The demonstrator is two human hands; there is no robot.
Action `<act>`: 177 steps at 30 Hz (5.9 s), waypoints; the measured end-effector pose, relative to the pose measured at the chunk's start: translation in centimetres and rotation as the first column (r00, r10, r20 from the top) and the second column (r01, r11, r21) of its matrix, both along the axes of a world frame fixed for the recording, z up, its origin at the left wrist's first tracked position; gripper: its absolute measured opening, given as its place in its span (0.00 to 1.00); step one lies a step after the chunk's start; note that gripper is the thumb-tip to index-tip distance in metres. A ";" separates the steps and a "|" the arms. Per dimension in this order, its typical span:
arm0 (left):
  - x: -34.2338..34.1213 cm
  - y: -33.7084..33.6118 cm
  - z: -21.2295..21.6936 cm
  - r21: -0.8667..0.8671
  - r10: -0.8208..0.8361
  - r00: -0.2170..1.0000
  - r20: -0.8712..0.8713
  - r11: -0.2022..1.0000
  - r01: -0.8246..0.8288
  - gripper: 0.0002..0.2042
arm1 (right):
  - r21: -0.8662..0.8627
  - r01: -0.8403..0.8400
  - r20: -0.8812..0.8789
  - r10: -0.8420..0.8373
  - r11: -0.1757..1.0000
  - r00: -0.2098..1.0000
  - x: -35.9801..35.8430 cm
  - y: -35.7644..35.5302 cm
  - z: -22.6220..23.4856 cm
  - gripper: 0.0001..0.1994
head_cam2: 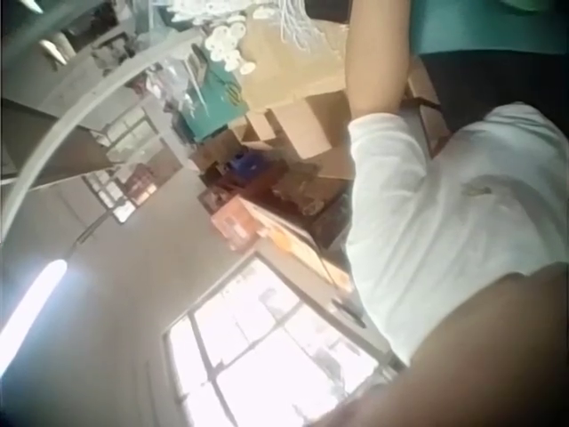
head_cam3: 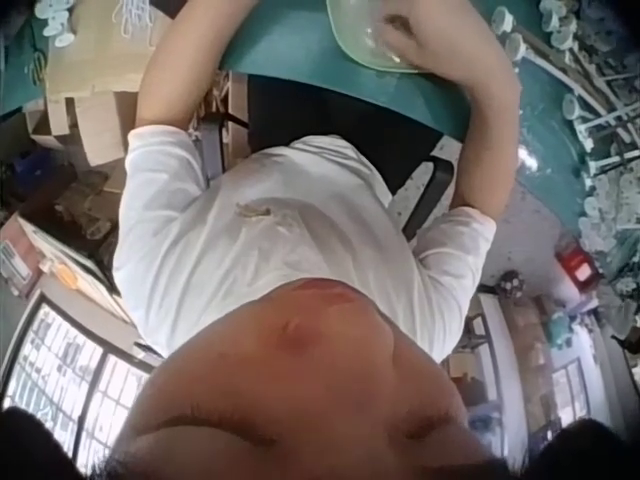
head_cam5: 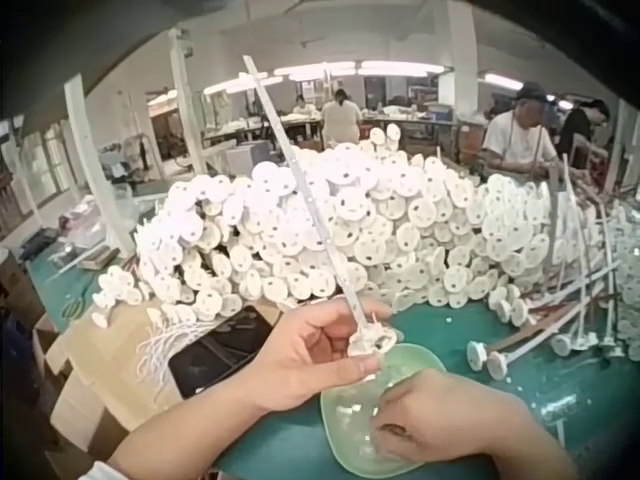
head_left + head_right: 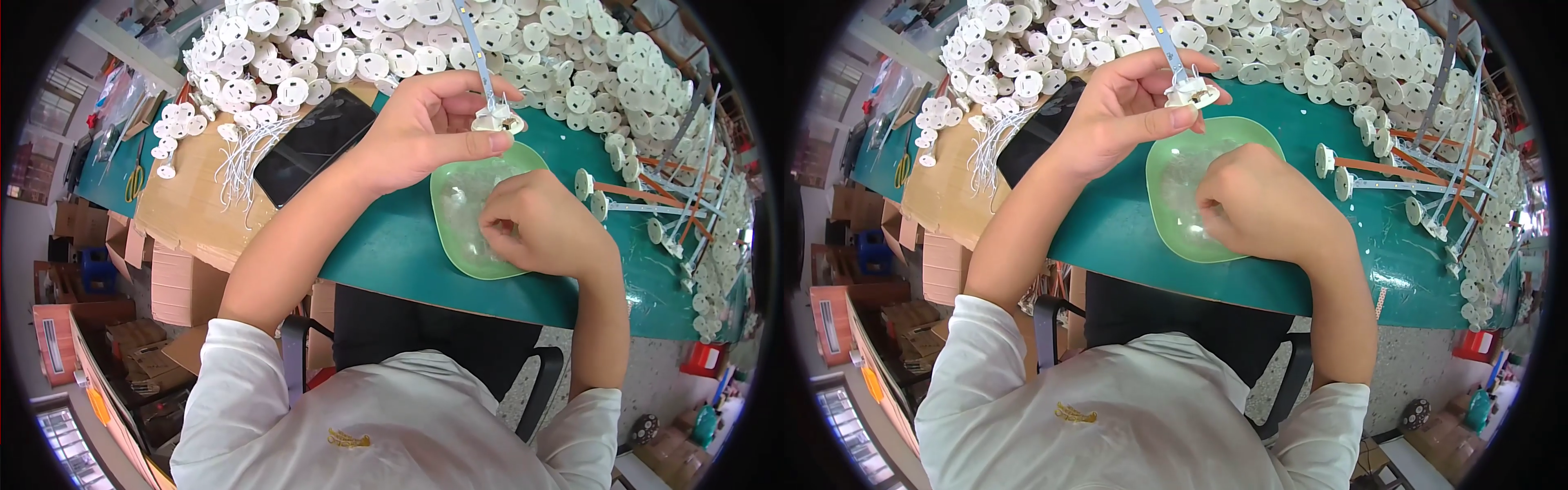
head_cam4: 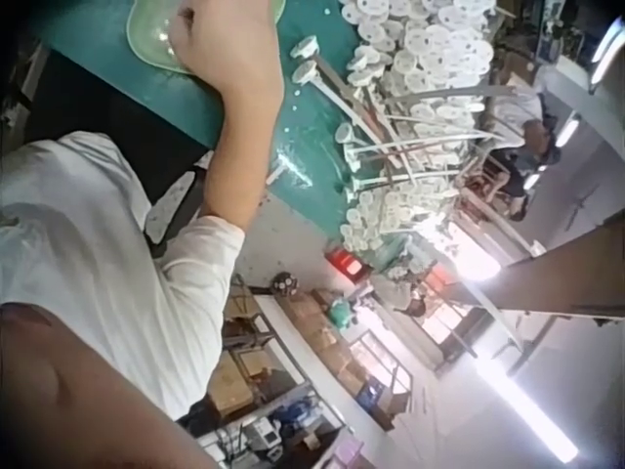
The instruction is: Assembling plastic rods with circular bases and small connectors, then packing sets into a cardboard box.
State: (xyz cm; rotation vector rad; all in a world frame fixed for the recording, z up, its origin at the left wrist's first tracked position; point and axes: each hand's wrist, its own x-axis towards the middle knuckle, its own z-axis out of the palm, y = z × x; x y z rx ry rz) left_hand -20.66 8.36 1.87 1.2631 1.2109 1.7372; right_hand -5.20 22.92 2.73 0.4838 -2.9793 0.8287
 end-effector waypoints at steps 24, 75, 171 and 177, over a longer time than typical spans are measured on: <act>1.4 0.0 -0.7 0.214 -0.211 0.948 0.238 0.964 0.160 0.33 | -0.225 0.281 -0.829 -0.335 0.933 0.448 -0.1 -2.6 1.1 0.07; 3.3 0.0 -0.9 0.276 -0.254 0.902 0.348 0.948 0.160 0.33 | -0.317 0.238 -0.822 -0.391 0.918 0.414 -0.3 -3.7 0.7 0.06; 0.5 3.4 -1.1 0.232 0.462 0.617 -0.638 0.878 -0.418 0.08 | -0.188 0.850 -0.448 -0.813 0.492 0.372 8.2 17.3 2.8 0.14; 0.4 3.3 -0.9 0.277 0.459 0.574 -0.678 0.883 -0.378 0.08 | -0.458 0.799 -0.240 -0.920 0.389 0.311 11.1 20.5 3.7 0.09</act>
